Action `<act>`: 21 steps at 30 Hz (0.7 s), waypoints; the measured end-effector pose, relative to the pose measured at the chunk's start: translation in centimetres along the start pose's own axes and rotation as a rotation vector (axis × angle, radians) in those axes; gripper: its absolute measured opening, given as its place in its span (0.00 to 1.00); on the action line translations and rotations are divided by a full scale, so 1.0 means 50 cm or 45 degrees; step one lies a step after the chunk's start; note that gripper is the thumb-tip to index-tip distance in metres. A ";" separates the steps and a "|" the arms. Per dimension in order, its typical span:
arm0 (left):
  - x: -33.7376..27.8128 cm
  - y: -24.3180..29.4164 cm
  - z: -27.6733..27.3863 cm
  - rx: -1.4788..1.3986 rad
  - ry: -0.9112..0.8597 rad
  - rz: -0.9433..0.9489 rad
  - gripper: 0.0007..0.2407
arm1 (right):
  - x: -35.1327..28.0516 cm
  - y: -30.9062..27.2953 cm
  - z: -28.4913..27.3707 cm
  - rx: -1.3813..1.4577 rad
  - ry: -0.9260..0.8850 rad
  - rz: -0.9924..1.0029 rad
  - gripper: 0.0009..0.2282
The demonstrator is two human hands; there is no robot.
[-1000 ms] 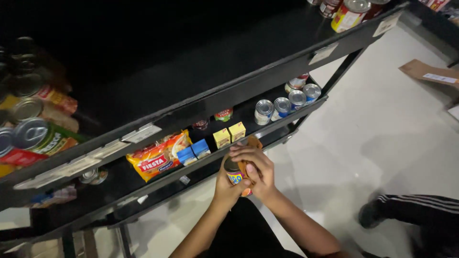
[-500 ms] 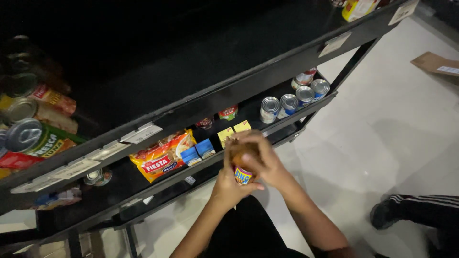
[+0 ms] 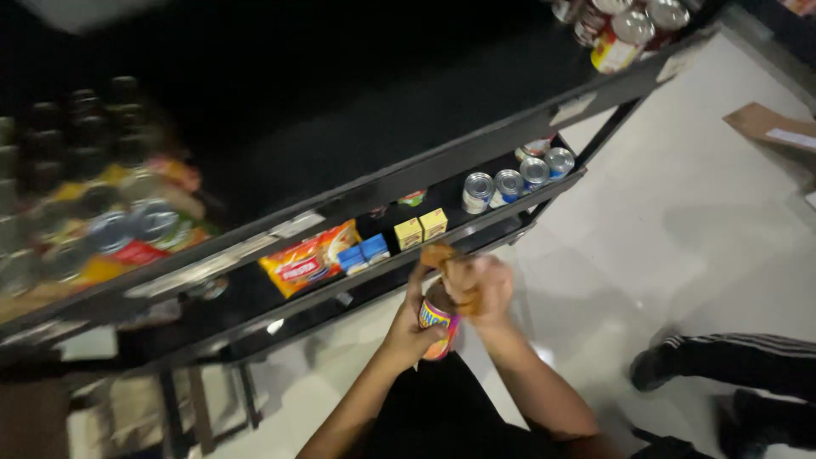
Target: Taking canned food from a cardboard box, wiping each can with a cloth, and placing them onto a grocery shelf.
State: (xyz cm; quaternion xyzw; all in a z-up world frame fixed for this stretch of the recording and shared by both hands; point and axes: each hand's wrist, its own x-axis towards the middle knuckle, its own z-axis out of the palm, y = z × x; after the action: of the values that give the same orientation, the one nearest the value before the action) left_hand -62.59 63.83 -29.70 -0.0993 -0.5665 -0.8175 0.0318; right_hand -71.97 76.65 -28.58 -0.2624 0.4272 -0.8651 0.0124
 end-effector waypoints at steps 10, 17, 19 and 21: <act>-0.010 0.290 0.043 -0.848 1.183 -0.323 0.25 | 0.045 -0.215 0.265 -1.169 -1.044 -0.738 0.16; -0.059 0.365 0.064 -1.053 0.927 -0.335 0.31 | 0.068 -0.159 0.280 -1.326 -1.151 -1.496 0.15; -0.063 0.367 0.059 -1.031 0.917 -0.318 0.32 | 0.073 -0.135 0.284 -1.430 -1.169 -1.503 0.14; -0.071 0.369 0.053 -1.021 1.266 -0.153 0.21 | 0.075 -0.096 0.282 -1.253 -1.025 -0.969 0.08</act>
State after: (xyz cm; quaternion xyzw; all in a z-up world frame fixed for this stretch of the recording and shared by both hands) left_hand -55.75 59.52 -12.54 0.3194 -0.1390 -0.9146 0.2053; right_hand -67.69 68.45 -16.30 -0.6645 0.6075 -0.3550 -0.2517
